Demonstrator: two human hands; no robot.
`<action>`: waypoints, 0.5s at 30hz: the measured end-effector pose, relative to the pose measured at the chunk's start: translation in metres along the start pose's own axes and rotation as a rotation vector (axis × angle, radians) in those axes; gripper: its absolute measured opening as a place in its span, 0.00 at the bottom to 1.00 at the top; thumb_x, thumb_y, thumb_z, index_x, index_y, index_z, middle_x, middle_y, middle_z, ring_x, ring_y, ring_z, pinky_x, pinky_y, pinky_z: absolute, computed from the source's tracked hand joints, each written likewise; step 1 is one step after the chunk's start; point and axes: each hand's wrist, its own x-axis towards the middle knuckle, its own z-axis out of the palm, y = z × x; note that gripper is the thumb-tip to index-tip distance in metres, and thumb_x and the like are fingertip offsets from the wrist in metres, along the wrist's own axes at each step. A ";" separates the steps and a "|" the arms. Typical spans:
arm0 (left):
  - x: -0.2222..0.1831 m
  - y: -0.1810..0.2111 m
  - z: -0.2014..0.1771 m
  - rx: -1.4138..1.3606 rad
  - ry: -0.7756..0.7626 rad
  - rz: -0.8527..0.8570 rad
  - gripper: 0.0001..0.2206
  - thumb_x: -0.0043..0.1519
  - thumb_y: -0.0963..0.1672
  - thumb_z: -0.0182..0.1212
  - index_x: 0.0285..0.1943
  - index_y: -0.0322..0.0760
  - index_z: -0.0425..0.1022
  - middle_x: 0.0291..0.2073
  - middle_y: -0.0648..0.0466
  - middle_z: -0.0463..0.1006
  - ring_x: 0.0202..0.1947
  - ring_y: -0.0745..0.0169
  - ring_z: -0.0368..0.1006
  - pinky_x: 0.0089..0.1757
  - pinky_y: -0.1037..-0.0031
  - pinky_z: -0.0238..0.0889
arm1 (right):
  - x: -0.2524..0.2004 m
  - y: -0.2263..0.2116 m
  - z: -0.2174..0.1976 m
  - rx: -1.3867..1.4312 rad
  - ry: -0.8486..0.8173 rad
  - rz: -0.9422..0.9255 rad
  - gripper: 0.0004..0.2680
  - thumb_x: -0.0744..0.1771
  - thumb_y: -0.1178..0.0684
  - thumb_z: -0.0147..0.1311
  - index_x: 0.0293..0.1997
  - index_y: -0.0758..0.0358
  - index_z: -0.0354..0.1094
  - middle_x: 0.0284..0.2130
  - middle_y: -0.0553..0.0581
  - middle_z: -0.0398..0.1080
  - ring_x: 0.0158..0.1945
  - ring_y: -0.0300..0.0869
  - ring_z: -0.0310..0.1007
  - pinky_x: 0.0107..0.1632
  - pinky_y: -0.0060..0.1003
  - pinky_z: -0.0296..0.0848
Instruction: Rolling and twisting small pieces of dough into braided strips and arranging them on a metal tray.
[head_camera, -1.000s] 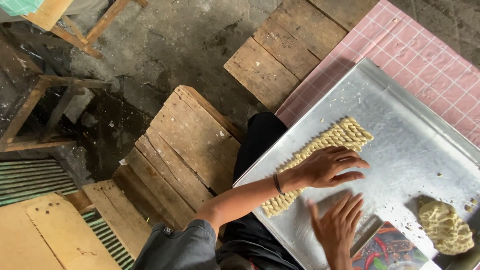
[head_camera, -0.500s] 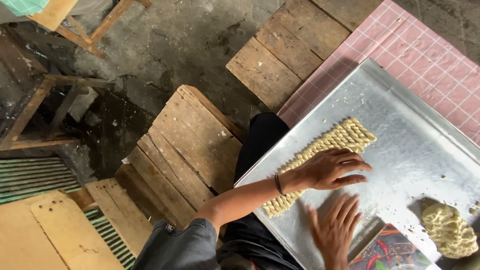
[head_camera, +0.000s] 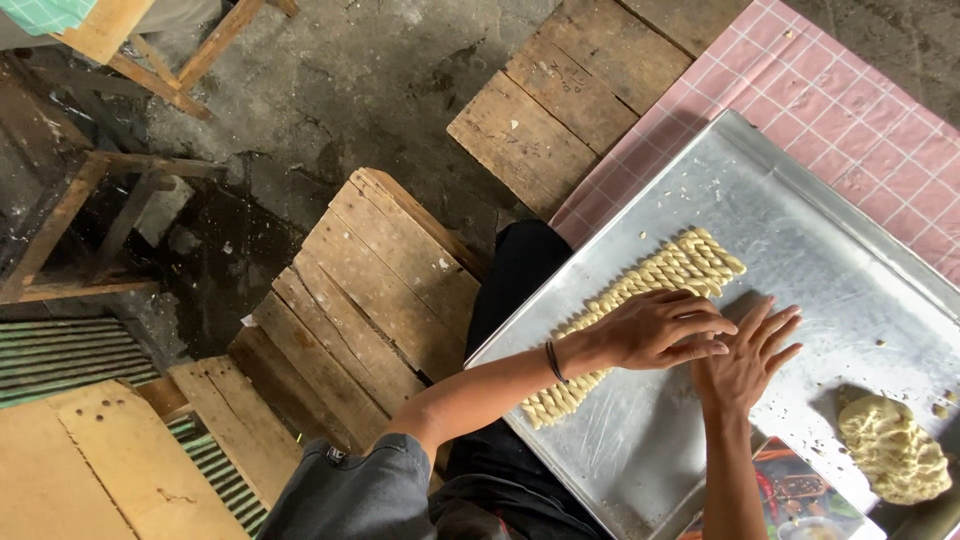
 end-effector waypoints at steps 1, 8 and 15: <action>-0.001 -0.002 0.001 0.009 -0.009 0.000 0.17 0.71 0.52 0.49 0.62 0.44 0.71 0.54 0.57 0.79 0.53 0.59 0.78 0.56 0.66 0.73 | 0.001 0.001 0.003 -0.028 -0.005 -0.002 0.35 0.68 0.33 0.33 0.80 0.66 0.27 0.77 0.66 0.22 0.80 0.54 0.15 0.76 0.57 0.18; 0.006 0.002 -0.005 -0.044 0.053 0.120 0.14 0.70 0.49 0.54 0.56 0.38 0.74 0.45 0.54 0.78 0.43 0.58 0.77 0.46 0.69 0.74 | -0.138 -0.015 -0.003 -0.312 -0.038 -0.206 0.42 0.67 0.21 0.18 0.77 0.79 0.31 0.74 0.82 0.36 0.78 0.67 0.34 0.75 0.58 0.41; 0.001 -0.004 0.019 -0.074 0.063 0.121 0.14 0.70 0.50 0.57 0.60 0.43 0.76 0.46 0.55 0.76 0.46 0.54 0.77 0.46 0.64 0.72 | -0.097 0.007 0.007 -0.248 0.065 -0.201 0.38 0.68 0.26 0.42 0.76 0.76 0.47 0.71 0.78 0.50 0.75 0.67 0.48 0.72 0.60 0.52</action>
